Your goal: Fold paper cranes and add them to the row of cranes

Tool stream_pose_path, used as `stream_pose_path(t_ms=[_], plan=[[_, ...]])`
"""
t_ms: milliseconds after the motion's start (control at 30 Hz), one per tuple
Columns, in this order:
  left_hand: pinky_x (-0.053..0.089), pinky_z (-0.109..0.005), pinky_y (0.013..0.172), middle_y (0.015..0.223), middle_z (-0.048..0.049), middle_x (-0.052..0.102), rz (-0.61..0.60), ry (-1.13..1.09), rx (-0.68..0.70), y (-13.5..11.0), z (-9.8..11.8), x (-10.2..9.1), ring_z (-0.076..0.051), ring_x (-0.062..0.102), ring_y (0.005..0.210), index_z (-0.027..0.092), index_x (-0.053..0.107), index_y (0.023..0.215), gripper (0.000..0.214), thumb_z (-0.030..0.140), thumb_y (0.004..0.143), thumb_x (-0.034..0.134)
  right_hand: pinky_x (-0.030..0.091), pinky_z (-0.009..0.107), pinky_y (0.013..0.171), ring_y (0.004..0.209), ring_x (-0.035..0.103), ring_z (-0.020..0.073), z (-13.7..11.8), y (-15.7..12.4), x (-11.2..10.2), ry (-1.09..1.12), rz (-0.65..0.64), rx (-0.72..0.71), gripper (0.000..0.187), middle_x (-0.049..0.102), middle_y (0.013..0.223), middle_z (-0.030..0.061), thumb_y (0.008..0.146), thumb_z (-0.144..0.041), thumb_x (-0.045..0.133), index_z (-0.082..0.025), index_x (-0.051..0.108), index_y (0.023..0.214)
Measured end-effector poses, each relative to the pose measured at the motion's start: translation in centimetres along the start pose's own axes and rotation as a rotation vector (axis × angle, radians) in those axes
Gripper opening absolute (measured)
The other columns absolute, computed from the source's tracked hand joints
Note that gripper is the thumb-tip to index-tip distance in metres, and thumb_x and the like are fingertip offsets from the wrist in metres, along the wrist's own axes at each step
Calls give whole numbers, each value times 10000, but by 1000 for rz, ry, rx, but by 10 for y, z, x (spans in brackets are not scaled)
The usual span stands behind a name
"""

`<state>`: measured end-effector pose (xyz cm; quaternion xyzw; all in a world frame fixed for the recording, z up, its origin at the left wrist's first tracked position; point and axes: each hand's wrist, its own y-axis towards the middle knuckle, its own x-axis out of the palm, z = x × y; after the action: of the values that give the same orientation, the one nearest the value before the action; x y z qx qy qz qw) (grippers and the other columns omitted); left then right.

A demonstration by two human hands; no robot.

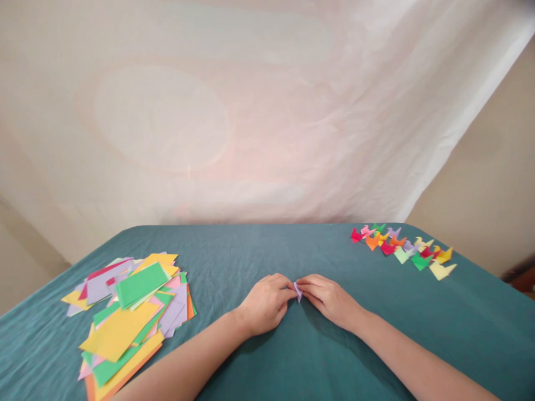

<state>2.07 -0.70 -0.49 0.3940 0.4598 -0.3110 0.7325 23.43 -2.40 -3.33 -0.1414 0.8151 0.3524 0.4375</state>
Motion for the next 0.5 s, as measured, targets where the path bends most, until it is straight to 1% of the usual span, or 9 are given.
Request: stream_pose_path(t_ms=[200, 500], plan=[[409, -322, 871, 1061, -37, 601, -25, 18, 46, 0, 0, 0, -193, 519, 988, 190, 599, 1042, 311, 66, 800, 448, 482, 328, 873, 977, 579, 173, 0, 0, 2, 4, 9, 28, 255, 635, 1049, 61, 895, -135, 435, -196, 614, 1066], [375, -347, 940, 1152, -46, 583, -72, 63, 89, 1, -4, 7, -206, 483, 1090, 178, 552, 1137, 321, 108, 839, 457, 481, 328, 873, 967, 579, 173, 1, -1, 4, 16, 20, 45, 271, 615, 1057, 67, 893, -126, 408, -193, 602, 1072]])
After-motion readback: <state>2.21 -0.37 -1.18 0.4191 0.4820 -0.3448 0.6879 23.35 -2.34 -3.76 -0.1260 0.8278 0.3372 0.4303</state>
